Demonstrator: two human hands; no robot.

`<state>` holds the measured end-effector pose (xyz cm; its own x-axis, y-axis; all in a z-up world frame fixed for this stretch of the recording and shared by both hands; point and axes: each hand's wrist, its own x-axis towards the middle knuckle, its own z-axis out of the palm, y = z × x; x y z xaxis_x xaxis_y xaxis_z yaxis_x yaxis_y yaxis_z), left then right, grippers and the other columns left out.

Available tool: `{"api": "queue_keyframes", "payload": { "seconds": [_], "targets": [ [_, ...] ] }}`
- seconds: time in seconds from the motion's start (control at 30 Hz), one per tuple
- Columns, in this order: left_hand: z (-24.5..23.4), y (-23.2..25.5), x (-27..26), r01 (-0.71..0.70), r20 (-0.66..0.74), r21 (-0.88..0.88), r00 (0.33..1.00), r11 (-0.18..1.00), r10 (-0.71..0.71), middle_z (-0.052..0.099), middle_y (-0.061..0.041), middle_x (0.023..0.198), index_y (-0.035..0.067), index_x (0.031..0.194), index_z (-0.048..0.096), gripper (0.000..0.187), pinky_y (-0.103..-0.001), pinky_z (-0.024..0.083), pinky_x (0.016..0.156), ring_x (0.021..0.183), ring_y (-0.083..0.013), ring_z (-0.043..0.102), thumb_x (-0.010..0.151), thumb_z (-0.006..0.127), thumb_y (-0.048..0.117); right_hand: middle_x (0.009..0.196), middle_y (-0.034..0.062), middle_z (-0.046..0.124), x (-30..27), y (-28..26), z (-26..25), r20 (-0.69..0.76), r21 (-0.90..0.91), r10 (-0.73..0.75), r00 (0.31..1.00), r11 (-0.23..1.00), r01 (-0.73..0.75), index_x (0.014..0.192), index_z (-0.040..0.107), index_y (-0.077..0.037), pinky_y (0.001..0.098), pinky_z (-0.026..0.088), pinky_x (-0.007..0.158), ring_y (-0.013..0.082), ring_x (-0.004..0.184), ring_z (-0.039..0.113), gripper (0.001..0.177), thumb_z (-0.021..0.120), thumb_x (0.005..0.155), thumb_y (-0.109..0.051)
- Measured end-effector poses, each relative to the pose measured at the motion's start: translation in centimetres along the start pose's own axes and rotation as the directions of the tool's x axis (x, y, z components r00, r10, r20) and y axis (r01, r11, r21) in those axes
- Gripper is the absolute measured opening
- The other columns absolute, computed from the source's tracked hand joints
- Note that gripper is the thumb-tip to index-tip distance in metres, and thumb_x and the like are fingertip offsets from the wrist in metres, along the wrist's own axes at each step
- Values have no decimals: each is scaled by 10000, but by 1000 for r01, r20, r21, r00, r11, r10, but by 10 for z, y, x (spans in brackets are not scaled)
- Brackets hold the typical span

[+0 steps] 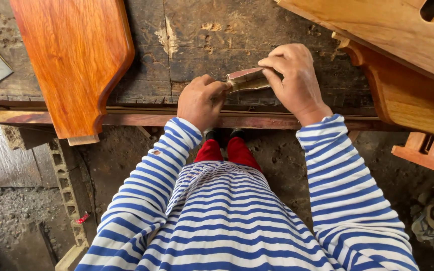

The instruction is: The person prepares a sanding block by wrapping sandpaper around a small piece of wood. They then use this block to sand the edges and surfaces of a wooden chair backrest, focusing on the slats and frame.

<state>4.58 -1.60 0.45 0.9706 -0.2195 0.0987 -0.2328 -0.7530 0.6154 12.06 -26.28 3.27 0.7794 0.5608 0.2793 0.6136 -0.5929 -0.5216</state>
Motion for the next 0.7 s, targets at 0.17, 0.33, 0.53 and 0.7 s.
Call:
{"api": "queue_keyframes", "payload": {
  "seconds": [0.17,0.33,0.53,0.7],
  "targets": [
    [5,-7,-1,7,-28,-13,1000,1000,-7,610,-70,839,194,984,732,74,-460,504,606,767,-327,626,950,686,241,1144,96,528,-42,11,13,-109,-180,-67,992,983,47,1123,716,-119,517,418,1018,293,1070,541,217,818,932,-115],
    [9,-10,-2,37,-25,3,999,999,-36,608,-29,846,264,929,697,35,-439,562,678,819,-308,660,916,703,296,922,-27,575,-66,-9,16,-161,-221,-90,983,974,53,937,767,-197,387,501,882,180,891,588,68,813,902,-161],
    [14,-9,-5,69,-19,22,997,997,-68,585,-20,828,286,949,692,35,-420,564,663,821,-298,662,922,695,308,1094,37,612,-49,-14,22,-114,-211,-11,993,977,-13,1115,759,-150,444,491,953,268,1093,596,209,815,924,-213],
    [10,-3,-9,98,-24,39,995,994,-97,596,-3,831,301,960,700,50,-399,576,680,831,-264,674,913,706,319,1051,43,644,-48,3,35,-57,-97,68,996,993,-73,1015,783,-190,454,466,980,297,1082,604,115,830,917,-227]
  ]
}}
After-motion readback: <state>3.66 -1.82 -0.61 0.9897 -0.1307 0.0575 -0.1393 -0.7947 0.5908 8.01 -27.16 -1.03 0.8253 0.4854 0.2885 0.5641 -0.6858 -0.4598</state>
